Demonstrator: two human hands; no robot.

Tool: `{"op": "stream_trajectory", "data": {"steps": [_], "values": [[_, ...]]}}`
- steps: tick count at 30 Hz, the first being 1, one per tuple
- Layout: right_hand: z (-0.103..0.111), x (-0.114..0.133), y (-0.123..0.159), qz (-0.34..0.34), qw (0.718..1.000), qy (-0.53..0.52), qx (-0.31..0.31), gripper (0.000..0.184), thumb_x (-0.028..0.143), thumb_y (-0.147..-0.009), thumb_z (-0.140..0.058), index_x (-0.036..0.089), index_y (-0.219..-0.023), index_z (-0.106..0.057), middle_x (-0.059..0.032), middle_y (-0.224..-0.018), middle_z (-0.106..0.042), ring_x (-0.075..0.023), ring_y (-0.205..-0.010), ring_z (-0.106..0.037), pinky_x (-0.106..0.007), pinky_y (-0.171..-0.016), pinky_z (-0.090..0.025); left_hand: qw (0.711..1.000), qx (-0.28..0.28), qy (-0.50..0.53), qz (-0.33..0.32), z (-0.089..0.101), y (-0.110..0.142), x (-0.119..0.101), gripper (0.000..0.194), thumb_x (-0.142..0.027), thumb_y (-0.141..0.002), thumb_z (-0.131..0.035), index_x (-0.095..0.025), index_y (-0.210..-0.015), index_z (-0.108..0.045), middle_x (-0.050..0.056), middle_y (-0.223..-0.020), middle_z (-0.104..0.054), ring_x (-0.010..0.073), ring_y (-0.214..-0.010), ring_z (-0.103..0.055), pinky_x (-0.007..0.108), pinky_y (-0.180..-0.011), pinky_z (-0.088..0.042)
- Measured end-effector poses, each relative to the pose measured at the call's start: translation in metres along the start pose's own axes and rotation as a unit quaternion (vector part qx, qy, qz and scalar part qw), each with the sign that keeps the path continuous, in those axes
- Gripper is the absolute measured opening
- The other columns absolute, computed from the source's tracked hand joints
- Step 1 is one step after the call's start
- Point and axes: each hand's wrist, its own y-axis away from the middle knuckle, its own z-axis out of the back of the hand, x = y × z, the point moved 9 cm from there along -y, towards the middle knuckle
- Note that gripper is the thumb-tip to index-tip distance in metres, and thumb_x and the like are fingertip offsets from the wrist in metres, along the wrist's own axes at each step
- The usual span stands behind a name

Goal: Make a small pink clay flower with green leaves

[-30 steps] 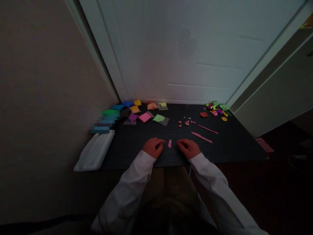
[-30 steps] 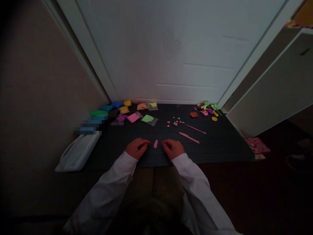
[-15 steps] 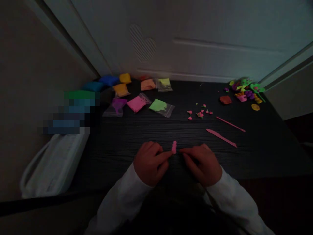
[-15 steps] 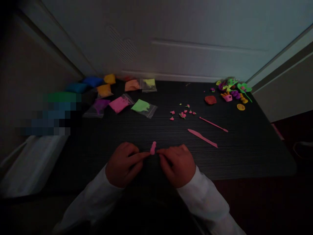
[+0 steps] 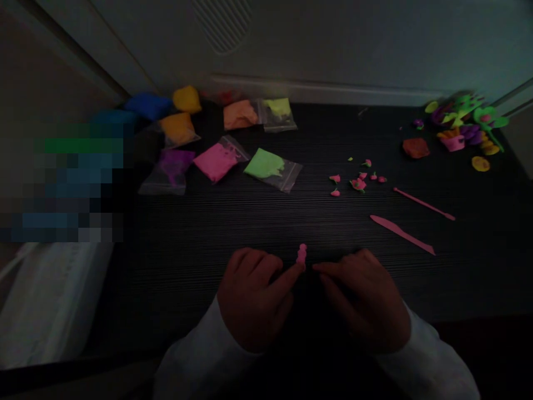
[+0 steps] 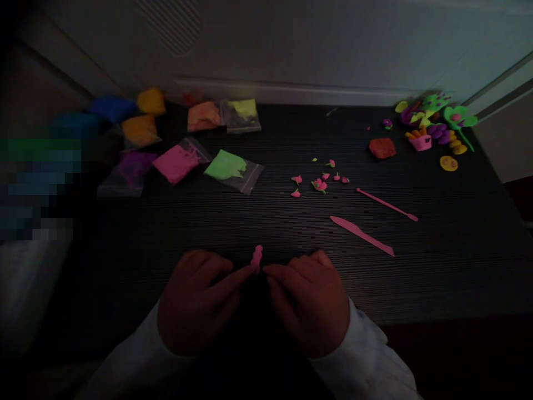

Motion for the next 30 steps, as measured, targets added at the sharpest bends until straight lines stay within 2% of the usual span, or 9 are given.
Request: {"op": "stream_trajectory", "data": {"steps": [6,9,13,30], "values": [[0.0023,0.0009,-0.0017,-0.002,1.0,-0.007,-0.005,0.02,0.02,-0.075,-0.046,0.021,-0.093,-0.055,0.0011,-0.063,-0.053,-0.011,-0.06,-0.046,-0.029,-0.06,-0.028,1.0,0.003,-0.001,0.011,0.0003,-0.0014,0.001,0.039,-0.02,-0.069,-0.048,-0.026,-0.108,-0.05,0.002,-0.067,-0.053,0.0151,-0.067,-0.043,0.034,-0.064,-0.035],[0.003,0.0004,-0.002,-0.007,1.0,-0.008,-0.005,0.02,0.02,-0.076,-0.046,0.021,-0.093,-0.055,0.0013,-0.064,-0.054,-0.0108,-0.06,-0.047,-0.029,-0.059,-0.028,0.999,0.005,-0.024,0.034,-0.0002,-0.0026,0.0033,0.043,-0.025,-0.069,-0.05,-0.029,-0.111,-0.047,0.002,-0.071,-0.053,0.0166,-0.071,-0.043,0.037,-0.069,-0.035],[0.0045,0.0007,-0.0019,-0.002,1.0,-0.004,-0.011,0.02,0.02,-0.076,-0.045,0.021,-0.093,-0.056,0.0005,-0.064,-0.054,-0.011,-0.06,-0.046,-0.029,-0.059,-0.028,0.998,0.015,-0.041,0.046,-0.0013,-0.0036,0.0034,0.044,-0.031,-0.069,-0.049,-0.029,-0.112,-0.046,0.003,-0.076,-0.052,0.0178,-0.074,-0.043,0.04,-0.073,-0.032],[0.0054,-0.0001,-0.0019,-0.004,1.0,-0.007,-0.008,0.02,0.023,-0.076,-0.044,0.021,-0.092,-0.056,-0.0002,-0.067,-0.056,-0.0117,-0.062,-0.048,-0.029,-0.061,-0.029,0.996,0.041,-0.044,0.065,-0.0055,-0.0081,0.0038,0.043,-0.035,-0.069,-0.048,-0.028,-0.111,-0.048,0.005,-0.081,-0.049,0.0192,-0.077,-0.043,0.041,-0.074,-0.031]]}}
